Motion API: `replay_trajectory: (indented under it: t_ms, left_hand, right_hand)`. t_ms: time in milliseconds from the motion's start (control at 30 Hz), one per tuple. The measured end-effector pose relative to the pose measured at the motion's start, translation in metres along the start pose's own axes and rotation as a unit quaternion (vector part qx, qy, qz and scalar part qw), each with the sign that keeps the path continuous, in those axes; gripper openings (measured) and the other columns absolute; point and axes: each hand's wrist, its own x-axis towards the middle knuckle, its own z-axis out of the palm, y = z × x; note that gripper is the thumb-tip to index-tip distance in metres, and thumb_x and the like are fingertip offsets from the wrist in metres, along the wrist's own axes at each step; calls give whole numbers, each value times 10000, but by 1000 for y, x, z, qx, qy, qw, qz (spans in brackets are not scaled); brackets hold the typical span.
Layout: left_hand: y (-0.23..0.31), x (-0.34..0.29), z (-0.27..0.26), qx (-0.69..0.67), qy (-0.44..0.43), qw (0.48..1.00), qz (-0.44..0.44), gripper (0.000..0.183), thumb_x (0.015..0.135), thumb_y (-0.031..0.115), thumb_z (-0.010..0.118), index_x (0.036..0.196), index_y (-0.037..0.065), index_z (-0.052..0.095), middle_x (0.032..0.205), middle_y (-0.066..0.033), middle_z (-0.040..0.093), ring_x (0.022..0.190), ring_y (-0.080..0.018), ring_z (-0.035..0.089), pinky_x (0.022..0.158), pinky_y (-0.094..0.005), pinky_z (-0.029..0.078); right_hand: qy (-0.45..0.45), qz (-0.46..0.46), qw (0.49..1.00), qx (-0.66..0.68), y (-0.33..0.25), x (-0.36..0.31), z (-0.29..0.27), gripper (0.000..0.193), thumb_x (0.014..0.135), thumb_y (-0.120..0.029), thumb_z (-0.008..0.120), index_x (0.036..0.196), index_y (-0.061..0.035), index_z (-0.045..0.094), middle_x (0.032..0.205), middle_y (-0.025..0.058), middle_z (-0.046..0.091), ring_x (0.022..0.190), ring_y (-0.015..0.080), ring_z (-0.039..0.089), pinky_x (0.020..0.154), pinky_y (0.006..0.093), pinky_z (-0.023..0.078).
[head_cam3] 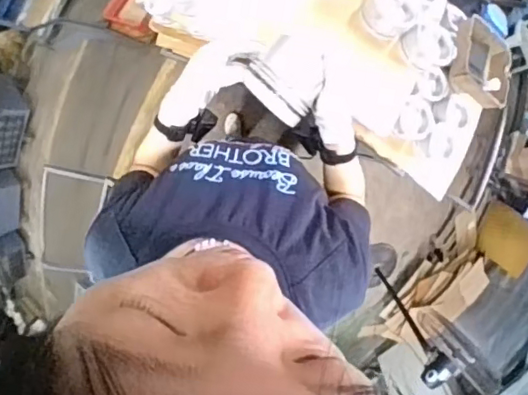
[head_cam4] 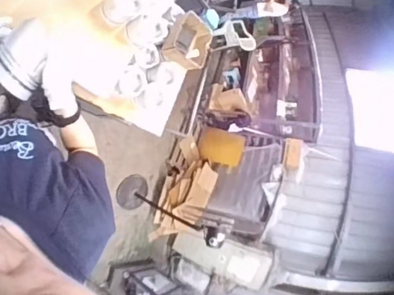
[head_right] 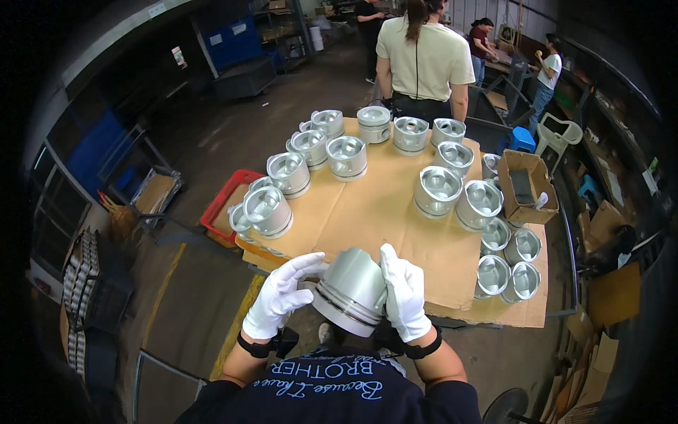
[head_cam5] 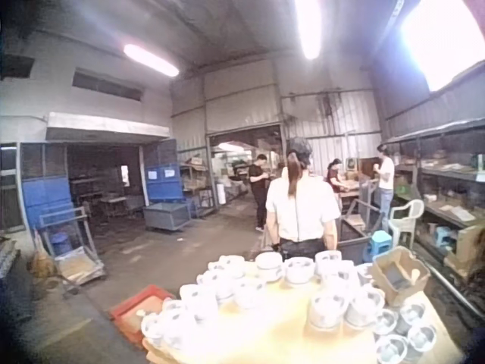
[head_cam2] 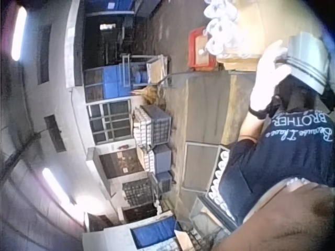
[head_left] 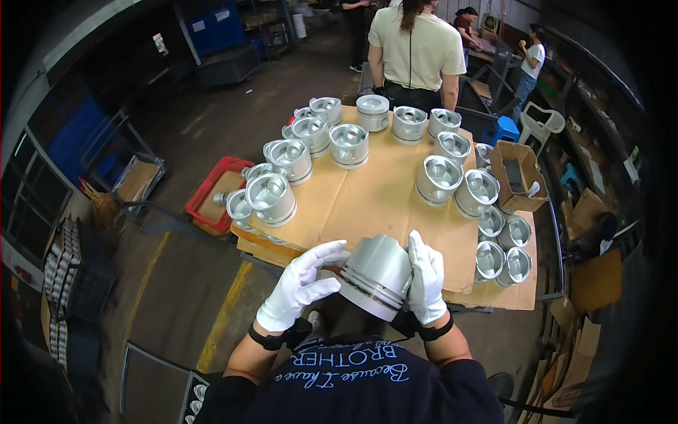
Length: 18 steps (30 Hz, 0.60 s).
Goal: Inspecting and sorting metallic engine pistons on a workbench.
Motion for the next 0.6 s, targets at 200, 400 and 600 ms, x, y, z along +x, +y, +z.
replay_trajectory:
  t_ms: [200,400,600]
  left_hand:
    - [19,22,-72,327,10,940,100,537,828,243,783,1281,22,599,1215,-117,670,1082,-233,652,909,-335,516]
    - [34,53,-159,554,88,788,254,538,708,269,817,1163,28,656,1093,-141,672,1065,-357,612,952,-436,491]
    - [21,82,-193,574,-27,776,260,541,643,294,807,1101,43,665,1128,-124,656,1138,-346,566,1024,-497,418]
  right_hand:
    - [-54,112,985,-121,-27,25,23,300,922,-260,707,720,-63,606,660,-75,511,596,10,393,549,200,325]
    - [-178,184,886,-386,-54,65,76,445,765,-196,858,1108,-13,642,887,49,697,680,55,592,670,253,531]
    - [-112,85,943,-302,-19,99,98,248,852,-211,790,958,-24,667,782,-4,655,657,28,541,624,221,459]
